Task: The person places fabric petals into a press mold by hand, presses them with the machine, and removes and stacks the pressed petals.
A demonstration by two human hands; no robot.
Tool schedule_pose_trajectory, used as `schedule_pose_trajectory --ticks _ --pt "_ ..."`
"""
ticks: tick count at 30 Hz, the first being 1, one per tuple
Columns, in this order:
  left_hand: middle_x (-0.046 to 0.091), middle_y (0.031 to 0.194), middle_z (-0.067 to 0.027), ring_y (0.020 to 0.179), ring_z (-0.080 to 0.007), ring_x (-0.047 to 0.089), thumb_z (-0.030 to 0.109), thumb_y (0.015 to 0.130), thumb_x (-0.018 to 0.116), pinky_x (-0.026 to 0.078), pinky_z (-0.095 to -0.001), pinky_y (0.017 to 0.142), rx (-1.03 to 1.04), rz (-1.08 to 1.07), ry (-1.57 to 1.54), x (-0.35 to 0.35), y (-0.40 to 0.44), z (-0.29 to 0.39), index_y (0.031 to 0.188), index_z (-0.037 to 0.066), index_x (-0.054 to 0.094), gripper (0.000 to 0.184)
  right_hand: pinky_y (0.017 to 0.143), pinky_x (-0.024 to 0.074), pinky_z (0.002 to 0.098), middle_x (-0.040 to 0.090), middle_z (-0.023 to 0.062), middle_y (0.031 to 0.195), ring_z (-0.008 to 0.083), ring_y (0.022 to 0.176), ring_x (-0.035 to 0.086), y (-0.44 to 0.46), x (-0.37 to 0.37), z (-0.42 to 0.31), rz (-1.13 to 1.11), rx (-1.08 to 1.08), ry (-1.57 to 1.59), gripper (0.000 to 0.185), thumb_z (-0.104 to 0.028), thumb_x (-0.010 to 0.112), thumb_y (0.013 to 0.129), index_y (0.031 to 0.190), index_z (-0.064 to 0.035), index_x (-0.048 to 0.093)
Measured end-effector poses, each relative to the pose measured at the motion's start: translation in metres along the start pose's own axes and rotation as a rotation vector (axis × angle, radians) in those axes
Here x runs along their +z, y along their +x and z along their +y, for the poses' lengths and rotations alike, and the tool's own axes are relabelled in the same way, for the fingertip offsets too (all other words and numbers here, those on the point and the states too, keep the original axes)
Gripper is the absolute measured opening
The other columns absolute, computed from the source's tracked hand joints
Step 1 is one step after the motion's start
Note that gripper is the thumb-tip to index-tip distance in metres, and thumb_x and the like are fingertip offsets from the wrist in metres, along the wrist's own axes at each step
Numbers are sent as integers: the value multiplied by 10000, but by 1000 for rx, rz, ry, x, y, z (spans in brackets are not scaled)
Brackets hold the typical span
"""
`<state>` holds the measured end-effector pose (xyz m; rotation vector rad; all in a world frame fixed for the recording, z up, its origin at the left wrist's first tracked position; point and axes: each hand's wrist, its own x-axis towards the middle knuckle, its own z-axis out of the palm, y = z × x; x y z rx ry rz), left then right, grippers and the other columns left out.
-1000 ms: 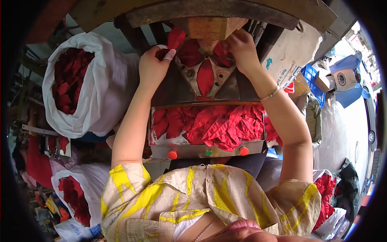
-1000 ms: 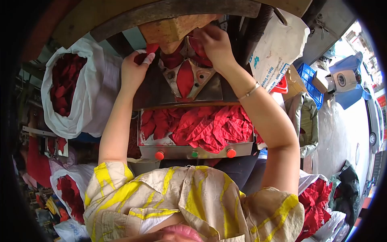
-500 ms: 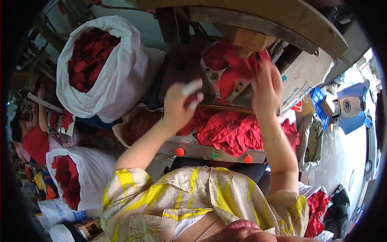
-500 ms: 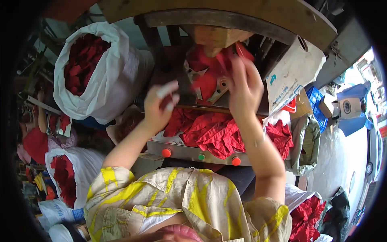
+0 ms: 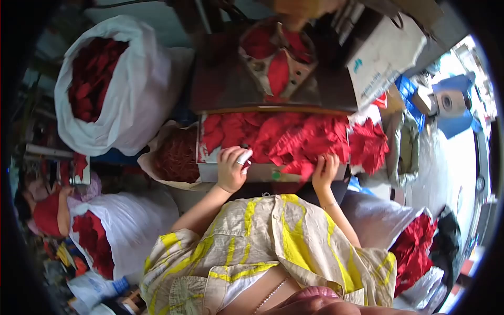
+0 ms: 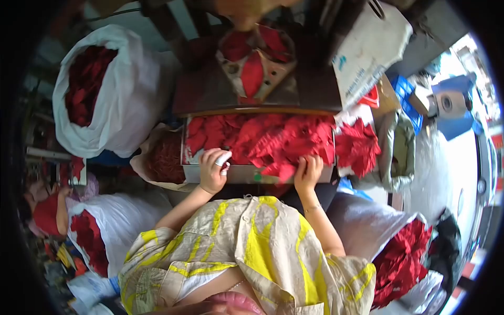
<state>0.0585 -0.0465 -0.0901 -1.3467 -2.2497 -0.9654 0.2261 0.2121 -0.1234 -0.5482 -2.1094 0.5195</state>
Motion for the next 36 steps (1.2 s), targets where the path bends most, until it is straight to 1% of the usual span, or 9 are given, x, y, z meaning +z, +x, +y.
schedule_pose_trajectory --ticks 5,20,22,25,27,29,33,35,36 --pt "623 1112 -67 1086 -257 561 262 912 549 327 -480 998 -51 -6 83 5 -5 -1 1306 105 576 426 774 418 419 568 143 879 339 840 541 5 -2 -4 -8 61 19 70 -40 612 862 914 -32 565" --pt "618 1139 -73 1101 -277 558 246 944 495 304 -485 1015 -21 -33 105 1 1 5 1209 103 619 326 759 425 424 569 145 865 361 835 541 4 -1 -2 29 91 11 70 -49 611 863 913 -28 567" --pt "626 1117 -77 1088 -296 563 209 938 498 293 -511 1031 -29 -1 92 -2 5 6 1160 102 627 278 721 431 363 569 117 851 278 791 552 7 -2 -2 65 141 103 41 -43 596 898 896 -22 561" --pt "648 1044 -108 963 -221 635 53 922 531 473 -365 888 -401 56 -405 -14 12 7 1113 29 623 213 680 423 302 564 65 847 158 747 533 30 -22 -16 166 515 464 79 -53 565 948 878 -17 554" --pt "700 1034 -115 898 -155 653 61 949 603 530 -268 792 -374 209 -482 -33 44 28 1062 -21 642 144 722 450 255 625 31 846 87 782 570 68 -46 -47 195 486 562 128 -68 507 996 915 -4 583" --pt "711 1043 -125 889 -152 659 84 938 648 538 -269 793 -383 86 -608 -57 77 50 1090 -18 654 183 717 485 260 664 52 834 106 740 616 96 -59 -70 -63 470 919 164 -93 490 1009 942 6 604" --pt "719 988 -97 911 -123 639 106 932 667 527 -246 754 -312 -152 -744 -41 122 86 1116 -11 667 219 605 505 291 684 73 806 135 629 640 112 -61 -120 -817 604 852 210 -158 474 1028 1005 16 590" --pt "712 913 -88 803 -111 635 105 935 660 501 -213 676 -606 -305 -910 -15 112 80 1125 -3 665 219 610 503 287 673 78 789 130 642 648 88 -38 -124 -1008 491 812 218 -168 482 1026 983 14 594" --pt "691 838 -73 638 -78 569 130 945 648 443 -202 557 -903 -286 -1102 -22 121 86 1077 -4 672 190 634 499 282 658 86 771 126 667 643 81 -38 -129 -898 437 924 236 -171 489 1021 917 8 602"
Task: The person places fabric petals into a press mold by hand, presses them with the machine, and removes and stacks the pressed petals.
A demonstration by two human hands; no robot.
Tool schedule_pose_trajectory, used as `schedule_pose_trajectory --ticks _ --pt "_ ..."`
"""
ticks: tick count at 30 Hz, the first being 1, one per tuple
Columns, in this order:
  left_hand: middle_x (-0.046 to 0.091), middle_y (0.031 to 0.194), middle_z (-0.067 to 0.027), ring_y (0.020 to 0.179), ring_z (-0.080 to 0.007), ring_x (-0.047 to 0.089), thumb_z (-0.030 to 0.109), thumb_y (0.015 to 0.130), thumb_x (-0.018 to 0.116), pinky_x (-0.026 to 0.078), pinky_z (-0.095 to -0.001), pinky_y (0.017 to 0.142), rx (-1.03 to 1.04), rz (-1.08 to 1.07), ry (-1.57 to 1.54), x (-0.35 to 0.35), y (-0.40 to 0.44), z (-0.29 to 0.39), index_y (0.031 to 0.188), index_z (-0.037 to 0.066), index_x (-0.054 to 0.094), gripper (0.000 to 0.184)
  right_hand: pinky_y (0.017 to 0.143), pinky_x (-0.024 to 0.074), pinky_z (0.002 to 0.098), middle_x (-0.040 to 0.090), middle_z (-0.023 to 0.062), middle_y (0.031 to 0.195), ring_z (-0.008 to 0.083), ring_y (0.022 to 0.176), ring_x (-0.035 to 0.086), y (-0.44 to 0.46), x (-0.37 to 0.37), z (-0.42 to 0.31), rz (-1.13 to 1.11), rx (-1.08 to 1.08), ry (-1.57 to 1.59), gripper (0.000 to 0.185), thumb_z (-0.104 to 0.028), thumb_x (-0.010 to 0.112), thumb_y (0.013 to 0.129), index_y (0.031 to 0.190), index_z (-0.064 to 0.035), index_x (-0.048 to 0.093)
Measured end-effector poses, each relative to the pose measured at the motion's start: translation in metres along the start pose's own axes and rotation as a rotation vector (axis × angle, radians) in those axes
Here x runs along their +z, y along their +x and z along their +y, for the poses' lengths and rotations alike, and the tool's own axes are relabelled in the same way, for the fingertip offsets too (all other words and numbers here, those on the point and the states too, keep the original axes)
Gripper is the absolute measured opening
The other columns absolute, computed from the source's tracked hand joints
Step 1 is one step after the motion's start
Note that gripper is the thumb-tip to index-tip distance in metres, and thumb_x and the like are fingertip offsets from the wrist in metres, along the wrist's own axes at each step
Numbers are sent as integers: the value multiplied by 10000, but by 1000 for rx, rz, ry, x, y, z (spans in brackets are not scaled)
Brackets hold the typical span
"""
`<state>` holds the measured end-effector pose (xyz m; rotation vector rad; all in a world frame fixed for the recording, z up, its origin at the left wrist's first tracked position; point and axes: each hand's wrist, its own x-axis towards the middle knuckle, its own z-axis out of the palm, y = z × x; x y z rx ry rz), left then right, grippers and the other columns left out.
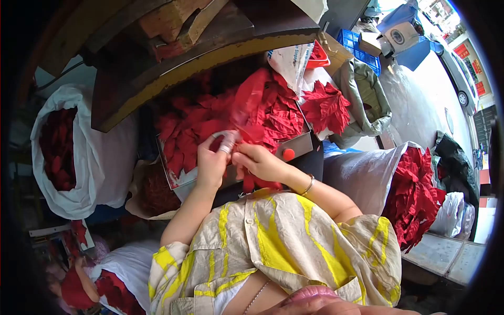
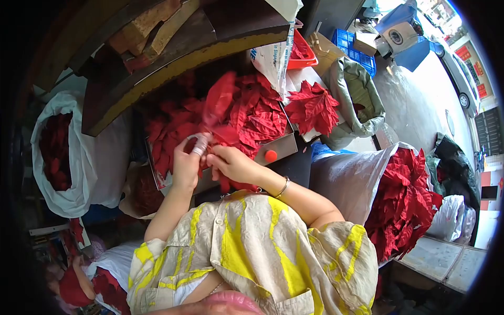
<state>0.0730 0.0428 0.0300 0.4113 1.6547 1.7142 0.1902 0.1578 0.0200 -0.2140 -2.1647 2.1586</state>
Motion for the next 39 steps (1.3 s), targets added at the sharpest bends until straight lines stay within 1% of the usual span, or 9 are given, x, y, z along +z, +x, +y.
schedule_pose_trajectory --ticks 3,10,17,21,27,29,33,36,39 --pt "602 705 0 501 -36 423 226 977 603 324 -211 439 -38 127 -221 -26 14 0 955 1 679 239 699 508 269 651 66 820 125 731 628 -22 -20 17 -42 123 100 251 -165 444 1045 926 5 586" --pt "600 676 -5 550 -45 478 149 952 606 347 -206 493 -209 -136 124 -23 -1 24 956 -4 705 182 951 475 337 715 92 889 158 845 674 18 -54 -61 787 -585 -156 126 -64 538 978 970 11 639" --pt "676 701 -44 615 -85 608 83 904 654 478 -256 583 177 -150 530 -31 -27 28 927 -6 700 103 786 505 288 655 79 887 125 843 635 13 -9 -7 -53 -149 61 167 -131 560 985 1059 13 605" --pt "667 716 -37 632 -82 596 76 911 648 471 -261 582 79 -244 579 -45 -39 12 921 6 693 83 783 499 315 642 93 848 187 832 644 -14 -9 6 -307 11 -88 134 -116 565 963 1006 6 599" --pt "670 823 -56 726 -120 586 76 929 630 481 -256 691 421 529 687 -154 -24 -18 975 -9 668 104 672 462 255 644 51 853 117 743 578 -38 -187 11 1289 -529 -623 95 -69 561 969 957 -26 645" --pt "685 889 -82 794 -166 626 80 940 607 498 -279 763 344 740 704 -207 -17 -57 1035 -30 645 150 728 486 295 651 80 882 181 770 611 -40 -238 29 1469 -505 -630 108 -114 588 969 995 -16 626" --pt "657 1024 -206 970 -350 636 120 953 548 487 -415 891 395 846 1162 -283 -18 -146 1233 8 600 306 1033 378 497 627 140 1179 343 1150 558 -34 -281 163 1023 -87 -1156 293 -242 646 922 1150 -62 609" --pt "566 1231 -224 1084 -415 563 212 964 506 450 -489 923 25 834 1405 -318 -35 -188 1301 120 586 358 1076 320 552 584 152 1286 350 1216 528 -25 -277 171 1131 -215 -1077 397 -258 636 923 1279 -105 553" --pt "606 1190 -208 1060 -405 586 192 961 520 461 -474 902 87 997 1606 -326 -45 -195 1307 106 577 361 1073 321 534 556 171 1334 345 1251 508 -26 -256 133 1268 -147 -1356 419 -274 638 924 1295 -103 548"
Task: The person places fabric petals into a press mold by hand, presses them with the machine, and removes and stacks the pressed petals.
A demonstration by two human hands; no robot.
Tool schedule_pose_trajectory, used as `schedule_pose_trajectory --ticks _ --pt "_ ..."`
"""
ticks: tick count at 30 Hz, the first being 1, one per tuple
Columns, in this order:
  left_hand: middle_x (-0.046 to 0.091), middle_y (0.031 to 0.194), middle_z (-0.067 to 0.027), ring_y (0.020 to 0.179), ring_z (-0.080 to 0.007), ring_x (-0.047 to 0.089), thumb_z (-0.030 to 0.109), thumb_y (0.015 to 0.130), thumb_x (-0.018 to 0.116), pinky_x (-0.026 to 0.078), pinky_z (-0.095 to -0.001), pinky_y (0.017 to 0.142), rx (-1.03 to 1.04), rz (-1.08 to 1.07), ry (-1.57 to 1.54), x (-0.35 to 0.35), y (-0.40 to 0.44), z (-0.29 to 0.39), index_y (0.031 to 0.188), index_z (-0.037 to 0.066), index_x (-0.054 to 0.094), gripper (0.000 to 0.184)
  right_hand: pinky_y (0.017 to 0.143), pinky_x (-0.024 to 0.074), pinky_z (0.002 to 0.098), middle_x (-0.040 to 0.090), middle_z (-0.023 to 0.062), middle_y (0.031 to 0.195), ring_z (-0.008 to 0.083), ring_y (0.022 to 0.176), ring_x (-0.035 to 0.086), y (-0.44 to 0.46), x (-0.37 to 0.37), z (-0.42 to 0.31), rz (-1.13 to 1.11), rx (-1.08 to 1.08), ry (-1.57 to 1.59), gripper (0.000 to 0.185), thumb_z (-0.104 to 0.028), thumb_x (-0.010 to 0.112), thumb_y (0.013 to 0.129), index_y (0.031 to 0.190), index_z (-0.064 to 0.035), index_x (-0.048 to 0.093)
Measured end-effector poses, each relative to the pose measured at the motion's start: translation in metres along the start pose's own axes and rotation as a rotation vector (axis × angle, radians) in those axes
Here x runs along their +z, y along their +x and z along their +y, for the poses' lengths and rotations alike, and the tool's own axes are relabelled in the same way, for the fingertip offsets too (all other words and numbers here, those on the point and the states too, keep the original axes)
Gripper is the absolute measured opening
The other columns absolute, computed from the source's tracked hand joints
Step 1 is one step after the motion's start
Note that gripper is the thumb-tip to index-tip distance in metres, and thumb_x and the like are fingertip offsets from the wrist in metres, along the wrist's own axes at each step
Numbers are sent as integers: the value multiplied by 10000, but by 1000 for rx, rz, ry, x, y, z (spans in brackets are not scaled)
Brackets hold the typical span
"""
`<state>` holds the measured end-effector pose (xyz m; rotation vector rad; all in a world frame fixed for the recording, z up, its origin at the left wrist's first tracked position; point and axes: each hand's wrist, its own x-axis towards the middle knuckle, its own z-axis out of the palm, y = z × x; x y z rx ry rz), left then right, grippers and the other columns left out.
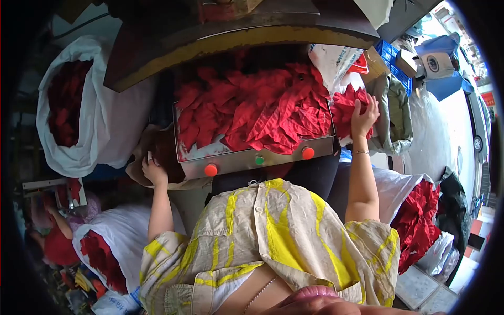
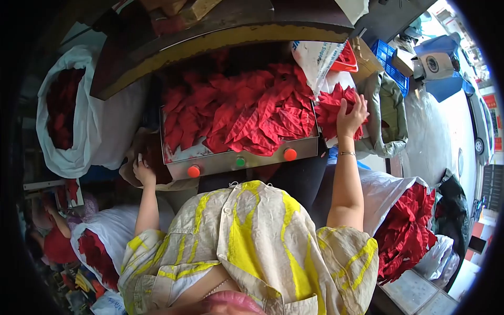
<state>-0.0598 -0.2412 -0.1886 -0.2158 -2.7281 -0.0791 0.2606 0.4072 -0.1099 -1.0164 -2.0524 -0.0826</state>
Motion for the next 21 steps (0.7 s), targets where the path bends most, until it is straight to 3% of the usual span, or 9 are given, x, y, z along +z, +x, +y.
schedule_pose_trajectory --ticks 2,4,6,9,12,15,17,18,21 --pt "631 1159 -200 1039 -394 607 173 961 522 474 -464 885 -113 -32 -183 -8 3 -5 1297 98 577 349 1016 395 492 562 173 1310 328 1203 543 12 -13 -20 50 -31 22 427 -312 654 916 1278 -104 568" --pt "657 1128 -191 1018 -383 627 154 961 525 487 -454 867 -224 -61 -365 -23 7 -5 1287 90 577 336 888 483 429 573 164 1270 310 1086 602 16 -19 -55 -339 163 577 446 -363 707 874 1220 -99 611" --pt "693 1069 -178 982 -372 656 172 961 559 506 -436 841 -275 44 -405 -39 11 5 1213 64 610 279 759 516 373 626 151 1142 281 929 645 16 -27 -122 -609 125 700 427 -350 765 825 1136 -82 650" --pt "696 1059 -182 975 -370 663 213 951 604 509 -433 845 -305 35 -401 -75 20 41 1136 46 640 251 728 515 337 660 132 1030 261 848 649 10 -14 -165 -516 -163 496 369 -273 795 800 1083 -79 662" --pt "706 956 -142 851 -240 680 166 930 651 526 -345 771 -195 56 -747 -71 22 56 1081 13 648 216 676 503 320 657 126 849 242 743 629 4 10 -171 -466 -208 490 300 -227 786 806 1024 -58 669" --pt "672 832 -68 695 -109 616 47 949 589 506 -263 675 -69 -93 -1011 -120 21 108 1065 9 656 140 584 468 342 601 126 679 206 584 568 19 -8 -163 -574 57 617 260 -203 777 811 945 -14 661" --pt "674 814 -64 676 -113 617 47 945 600 511 -269 670 -69 -231 -1149 -149 22 150 1081 22 671 155 512 439 279 592 56 651 121 552 558 19 -6 -149 -572 225 802 252 -175 783 820 901 23 650" --pt "703 857 -72 717 -119 655 56 940 611 520 -270 679 61 -292 -1128 -160 25 169 1081 24 676 158 492 429 251 582 26 635 95 544 554 23 -18 -151 -638 376 865 254 -164 784 825 880 41 644" --pt "717 977 -97 929 -204 682 155 850 743 519 -329 863 474 -368 -1207 -185 35 236 1118 81 693 283 472 429 206 576 -8 626 63 525 550 24 -39 -170 -813 326 975 227 -142 796 818 832 27 645"
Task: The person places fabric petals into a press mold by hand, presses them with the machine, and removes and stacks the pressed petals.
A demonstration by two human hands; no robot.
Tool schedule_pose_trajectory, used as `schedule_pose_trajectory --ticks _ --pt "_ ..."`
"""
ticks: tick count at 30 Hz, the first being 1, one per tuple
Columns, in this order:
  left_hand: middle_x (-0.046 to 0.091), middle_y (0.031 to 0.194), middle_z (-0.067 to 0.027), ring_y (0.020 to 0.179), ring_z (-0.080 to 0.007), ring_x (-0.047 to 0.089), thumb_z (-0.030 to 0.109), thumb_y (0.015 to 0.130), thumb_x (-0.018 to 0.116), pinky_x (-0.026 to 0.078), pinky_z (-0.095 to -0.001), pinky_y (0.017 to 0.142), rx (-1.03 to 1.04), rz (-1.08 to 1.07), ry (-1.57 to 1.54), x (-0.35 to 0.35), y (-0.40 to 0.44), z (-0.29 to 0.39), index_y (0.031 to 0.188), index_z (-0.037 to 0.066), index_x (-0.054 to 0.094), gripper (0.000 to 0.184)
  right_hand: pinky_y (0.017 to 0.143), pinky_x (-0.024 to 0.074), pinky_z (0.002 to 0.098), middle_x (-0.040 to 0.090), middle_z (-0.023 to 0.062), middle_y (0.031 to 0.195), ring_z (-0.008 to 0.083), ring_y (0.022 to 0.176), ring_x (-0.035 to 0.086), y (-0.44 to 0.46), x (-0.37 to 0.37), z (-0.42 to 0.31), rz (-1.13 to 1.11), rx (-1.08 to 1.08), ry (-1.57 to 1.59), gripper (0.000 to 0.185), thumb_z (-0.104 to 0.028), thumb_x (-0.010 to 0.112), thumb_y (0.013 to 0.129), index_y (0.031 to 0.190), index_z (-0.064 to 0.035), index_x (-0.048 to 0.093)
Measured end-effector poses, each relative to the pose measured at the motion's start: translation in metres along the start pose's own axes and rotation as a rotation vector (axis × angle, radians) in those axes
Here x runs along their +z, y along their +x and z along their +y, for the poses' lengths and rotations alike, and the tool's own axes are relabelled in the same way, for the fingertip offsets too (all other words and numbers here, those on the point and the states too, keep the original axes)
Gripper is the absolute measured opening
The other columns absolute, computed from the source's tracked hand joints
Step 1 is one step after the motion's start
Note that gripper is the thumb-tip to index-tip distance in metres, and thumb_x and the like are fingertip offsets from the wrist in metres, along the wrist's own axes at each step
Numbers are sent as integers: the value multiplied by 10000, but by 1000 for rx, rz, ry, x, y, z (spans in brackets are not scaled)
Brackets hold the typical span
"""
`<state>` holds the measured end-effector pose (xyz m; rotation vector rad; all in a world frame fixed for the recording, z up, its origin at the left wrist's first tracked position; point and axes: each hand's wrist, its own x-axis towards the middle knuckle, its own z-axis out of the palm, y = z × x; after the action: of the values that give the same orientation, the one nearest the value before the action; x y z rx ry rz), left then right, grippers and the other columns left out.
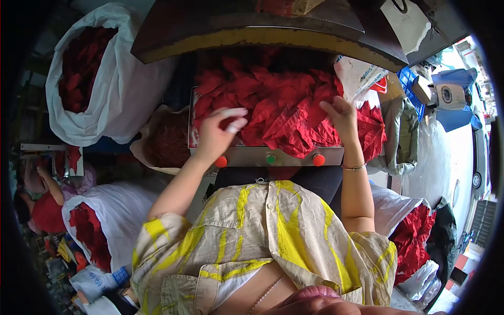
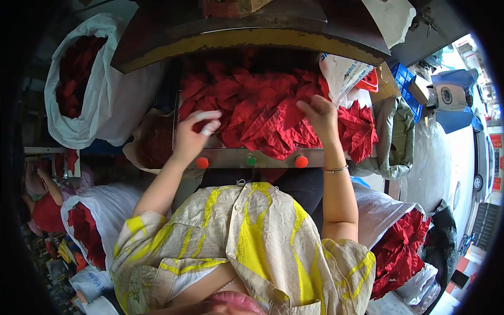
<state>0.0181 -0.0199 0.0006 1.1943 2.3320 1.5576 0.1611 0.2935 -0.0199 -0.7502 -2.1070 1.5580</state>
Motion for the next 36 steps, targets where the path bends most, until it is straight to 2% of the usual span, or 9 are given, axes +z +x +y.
schedule_pose_trajectory --ticks 6,8,11,13,21,25,27,30,36 --pt "710 1018 -141 973 -204 664 205 779 820 495 -320 899 -83 -360 -244 67 35 23 1158 15 665 451 530 529 202 635 26 703 74 579 627 -39 42 -49 -338 140 224 173 -81 762 841 841 -1 609" --pt "722 895 -136 849 -196 681 202 767 825 519 -333 795 -518 -432 -317 69 34 27 1029 2 702 352 560 555 200 646 38 768 80 616 650 -43 44 -49 -331 154 355 168 -58 727 870 912 14 581" --pt "716 803 -129 726 -189 665 211 752 837 516 -344 695 -501 -332 -268 74 15 22 922 -2 713 299 556 553 201 647 39 778 79 630 653 -53 48 -32 -365 133 297 146 -48 716 876 888 4 581" --pt "638 662 -19 496 -41 515 141 761 852 413 -231 456 -395 -234 -252 79 7 18 971 4 672 309 553 542 203 645 28 766 72 628 646 -56 52 -31 -353 119 248 136 -64 704 892 903 6 587" --pt "721 995 -108 975 -153 656 176 808 804 502 -308 920 -207 -237 -332 70 5 6 1163 -6 664 423 531 478 209 604 9 719 64 588 587 -56 53 -32 -333 143 128 141 -83 694 900 927 12 593" --pt "738 940 -100 843 -176 689 223 794 808 530 -304 759 -335 -484 -197 42 13 19 1065 23 704 353 521 462 219 584 8 708 58 594 554 -57 52 -36 -500 35 -25 129 -78 694 896 903 5 596" --pt "726 831 -105 731 -189 673 245 774 821 511 -307 699 -101 -281 -28 58 1 3 989 21 703 332 512 451 220 580 13 711 58 600 553 -59 54 -31 -469 -70 -125 116 -67 693 893 887 -3 597" --pt "721 857 -149 803 -234 704 225 785 803 517 -331 748 -396 -319 -123 38 2 28 973 24 707 292 499 343 204 489 -25 675 42 591 447 -48 43 -18 -195 -210 -141 128 -30 657 907 1007 -32 577" --pt "729 928 -146 857 -219 707 202 810 779 518 -320 793 -236 -288 -199 27 -16 12 1028 22 712 290 543 327 202 484 -19 676 44 590 413 -40 17 -24 -202 -262 -316 261 21 563 919 1158 -70 615"
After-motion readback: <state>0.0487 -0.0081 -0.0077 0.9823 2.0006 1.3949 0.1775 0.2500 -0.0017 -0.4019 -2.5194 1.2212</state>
